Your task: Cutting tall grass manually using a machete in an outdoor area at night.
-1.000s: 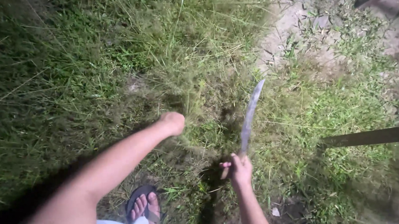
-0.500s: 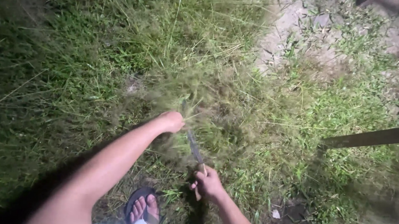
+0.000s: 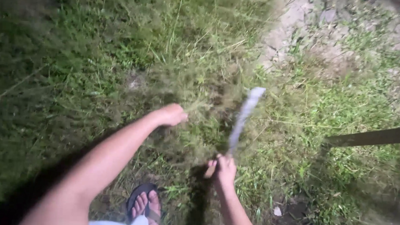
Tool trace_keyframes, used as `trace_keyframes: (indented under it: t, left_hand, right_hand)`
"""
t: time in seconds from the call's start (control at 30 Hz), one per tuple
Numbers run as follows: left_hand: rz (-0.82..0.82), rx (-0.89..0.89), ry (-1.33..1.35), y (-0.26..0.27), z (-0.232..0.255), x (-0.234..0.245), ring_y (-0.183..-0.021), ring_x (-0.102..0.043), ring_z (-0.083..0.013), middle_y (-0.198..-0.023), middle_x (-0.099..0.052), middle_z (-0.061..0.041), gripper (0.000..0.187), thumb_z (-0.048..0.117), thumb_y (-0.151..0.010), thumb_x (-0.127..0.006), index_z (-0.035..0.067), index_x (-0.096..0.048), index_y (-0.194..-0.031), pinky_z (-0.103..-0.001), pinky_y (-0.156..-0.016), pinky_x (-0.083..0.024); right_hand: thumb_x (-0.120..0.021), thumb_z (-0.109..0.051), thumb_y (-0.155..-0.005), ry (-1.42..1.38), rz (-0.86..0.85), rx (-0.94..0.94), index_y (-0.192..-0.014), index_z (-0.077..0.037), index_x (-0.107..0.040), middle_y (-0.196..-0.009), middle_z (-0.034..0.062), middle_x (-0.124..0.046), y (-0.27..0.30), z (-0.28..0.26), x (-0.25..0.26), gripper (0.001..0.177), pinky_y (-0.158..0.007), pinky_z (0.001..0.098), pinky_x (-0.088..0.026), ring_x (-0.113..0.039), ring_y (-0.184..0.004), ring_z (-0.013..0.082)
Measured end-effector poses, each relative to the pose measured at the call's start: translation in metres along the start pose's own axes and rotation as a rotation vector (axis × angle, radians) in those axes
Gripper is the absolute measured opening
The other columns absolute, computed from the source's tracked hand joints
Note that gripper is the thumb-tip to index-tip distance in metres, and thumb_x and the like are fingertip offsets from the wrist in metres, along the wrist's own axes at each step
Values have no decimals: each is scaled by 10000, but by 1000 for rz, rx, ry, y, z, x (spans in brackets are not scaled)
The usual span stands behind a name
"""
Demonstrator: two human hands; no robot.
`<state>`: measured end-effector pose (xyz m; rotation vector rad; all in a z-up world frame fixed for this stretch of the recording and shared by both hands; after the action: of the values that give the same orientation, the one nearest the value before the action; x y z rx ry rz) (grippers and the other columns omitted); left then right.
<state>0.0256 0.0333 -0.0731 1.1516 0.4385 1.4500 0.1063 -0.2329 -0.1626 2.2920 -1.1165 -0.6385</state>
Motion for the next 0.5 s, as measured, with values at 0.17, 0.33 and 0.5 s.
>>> trace_keyframes:
  t: [0.17, 0.33, 0.5]
  left_hand:
    - [47, -75, -67, -23, -1, 7, -531, -289, -101, -647, -320, 49, 407, 286, -1075, -369, 141, -465, -707, -244, -489, -283]
    - [260, -9, 292, 22, -9, 82, -1022, -594, -256, -1129, -590, -122, 477, 515, -923, -492, 91, -627, -1095, -444, -967, -453]
    - [395, -125, 276, -4, -25, 79, -716, -682, -224, -758, -699, -75, 421, 439, -975, -518, 119, -729, -799, -373, -681, -529]
  right_hand:
    - [-535, 9, -997, 487, -364, -396, -902, -57, -535, -749, 90, -662, 35, 18, -33, 115, -552, 271, -598, -701, -608, 193]
    - [-612, -16, -911, -18, 48, -70, -852, -32, -561, -585, 142, -654, 2, 1, -16, 79, -554, 358, -593, -678, -525, 252]
    - [-641, 116, -860, 174, -313, -123, -653, -16, -521, -525, 198, -639, 25, 19, -41, 272, -525, 397, -594, -730, -515, 333]
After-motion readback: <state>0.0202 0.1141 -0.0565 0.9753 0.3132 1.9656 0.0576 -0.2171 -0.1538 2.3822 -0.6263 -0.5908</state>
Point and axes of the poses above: each hand's wrist, its own y-axis away from the middle knuckle, its own x-axis out of the back of the hand, z = x × y, the point moved 7 cm from there along -y, towards the middle knuckle
